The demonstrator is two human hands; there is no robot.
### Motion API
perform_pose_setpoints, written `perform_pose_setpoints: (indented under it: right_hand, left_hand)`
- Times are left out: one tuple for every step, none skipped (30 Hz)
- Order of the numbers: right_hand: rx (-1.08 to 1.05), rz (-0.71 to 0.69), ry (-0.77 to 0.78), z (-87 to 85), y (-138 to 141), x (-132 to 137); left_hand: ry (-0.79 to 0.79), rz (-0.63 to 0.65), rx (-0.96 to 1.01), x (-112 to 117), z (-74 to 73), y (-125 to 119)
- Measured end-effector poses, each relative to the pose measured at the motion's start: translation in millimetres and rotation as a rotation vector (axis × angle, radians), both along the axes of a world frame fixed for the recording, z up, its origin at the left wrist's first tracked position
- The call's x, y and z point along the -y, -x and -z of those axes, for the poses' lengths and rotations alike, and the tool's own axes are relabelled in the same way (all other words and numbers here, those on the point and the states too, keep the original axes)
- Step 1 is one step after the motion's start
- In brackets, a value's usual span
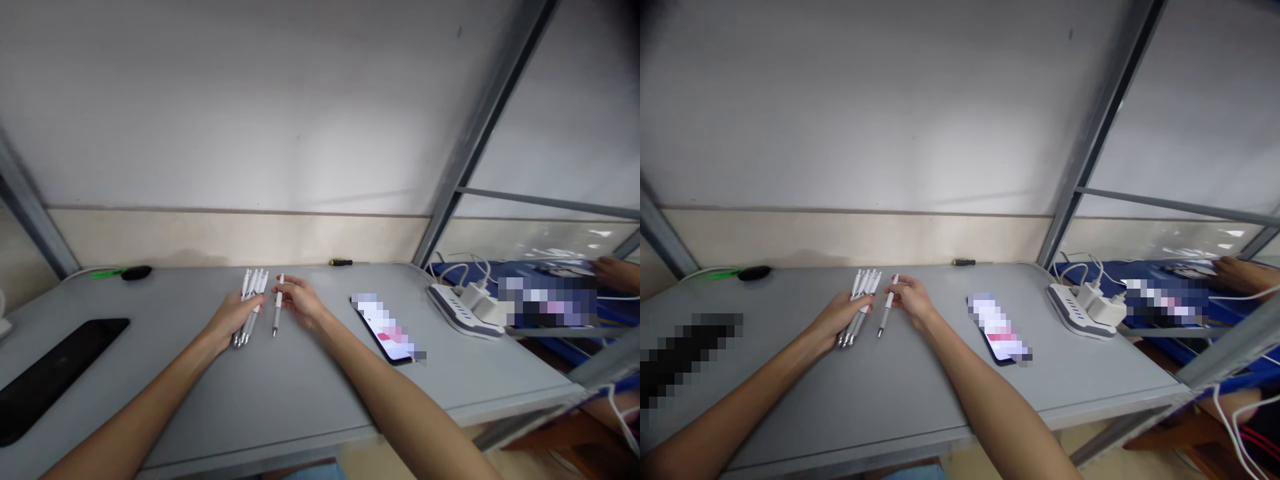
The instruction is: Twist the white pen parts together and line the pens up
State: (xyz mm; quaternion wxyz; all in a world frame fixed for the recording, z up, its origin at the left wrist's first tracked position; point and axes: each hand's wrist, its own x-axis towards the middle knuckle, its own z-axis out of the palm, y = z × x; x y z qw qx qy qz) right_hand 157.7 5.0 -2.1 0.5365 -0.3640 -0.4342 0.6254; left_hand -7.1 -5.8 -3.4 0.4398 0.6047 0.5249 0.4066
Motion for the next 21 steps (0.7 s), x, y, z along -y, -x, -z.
perform_pose_setpoints:
  right_hand:
    - [0.014,0.025,0.012,-0.4,-1,0]
    - [0.027,0.041,0.017,-0.5,-1,-1]
    - [0.038,0.051,0.015,-0.5,-2,-1]
    - [0.045,0.053,0.011,-0.3,-2,-2]
    - [0.051,0.051,0.005,0.1,-2,-3]
    - [0.057,0.048,-0.003,0.5,-2,-3]
    - [0.063,0.044,-0.01,0.9,-2,-4]
    - [0.07,0.04,-0.017,1.2,-2,-4]
    - [0.076,0.034,-0.022,1.2,-2,-4]
    - [0.083,0.028,-0.028,0.9,-2,-3]
    - [0.09,0.022,-0.032,0.4,-1,-3]
    - [0.1,0.016,-0.034,-0.4,0,-2]
    - [0.112,0.013,-0.034,-1.3,0,-1]
    - [0.125,0.013,-0.035,-2.3,1,0]
    - [0.137,0.013,-0.035,-3.1,2,0]
    - [0.148,0.013,-0.035,-3.8,2,1]
    - [0.158,0.012,-0.036,-4.4,3,1]
    - [0.164,0.011,-0.039,-4.7,3,2]
    - [0.17,0.01,-0.041,-4.8,3,2]
    - [0.176,0.01,-0.042,-4.8,3,2]
    - [0.181,0.01,-0.044,-4.7,3,2]
  left_hand:
    - [-0.004,-0.021,-0.05,0,-0.1,2]
    - [-0.016,-0.038,-0.101,-1,-0.5,4]
    - [-0.037,-0.054,-0.152,-1,-1.0,6]
    - [-0.07,-0.069,-0.198,-1,-1.6,7]
    - [-0.106,-0.076,-0.243,-2,-2.1,8]
    - [-0.137,-0.076,-0.289,-3,-2.5,9]
    - [-0.156,-0.064,-0.348,-5,-2.7,10]
    - [-0.154,-0.062,-0.43,-6,-2.7,10]
    - [-0.141,-0.069,-0.529,-8,-2.3,10]
    - [-0.118,-0.089,-0.652,-9,-1.5,10]
    - [-0.089,-0.151,-0.779,-10,-0.4,9]
    - [-0.081,-0.186,-0.87,-11,1.1,8]
    - [-0.075,-0.216,-0.939,-12,2.8,8]
    - [-0.07,-0.235,-0.983,-12,4.6,7]
    - [-0.074,-0.242,-1.005,-12,6.5,6]
    - [-0.079,-0.25,-1.013,-12,8.1,6]
    - [-0.086,-0.256,-1.013,-11,9.5,6]
    - [-0.095,-0.261,-1.009,-11,10.6,6]
    - [-0.105,-0.26,-1.009,-11,11.3,6]
    - [-0.113,-0.253,-1.015,-11,11.8,6]
    - [-0.119,-0.243,-1.025,-11,12.0,7]
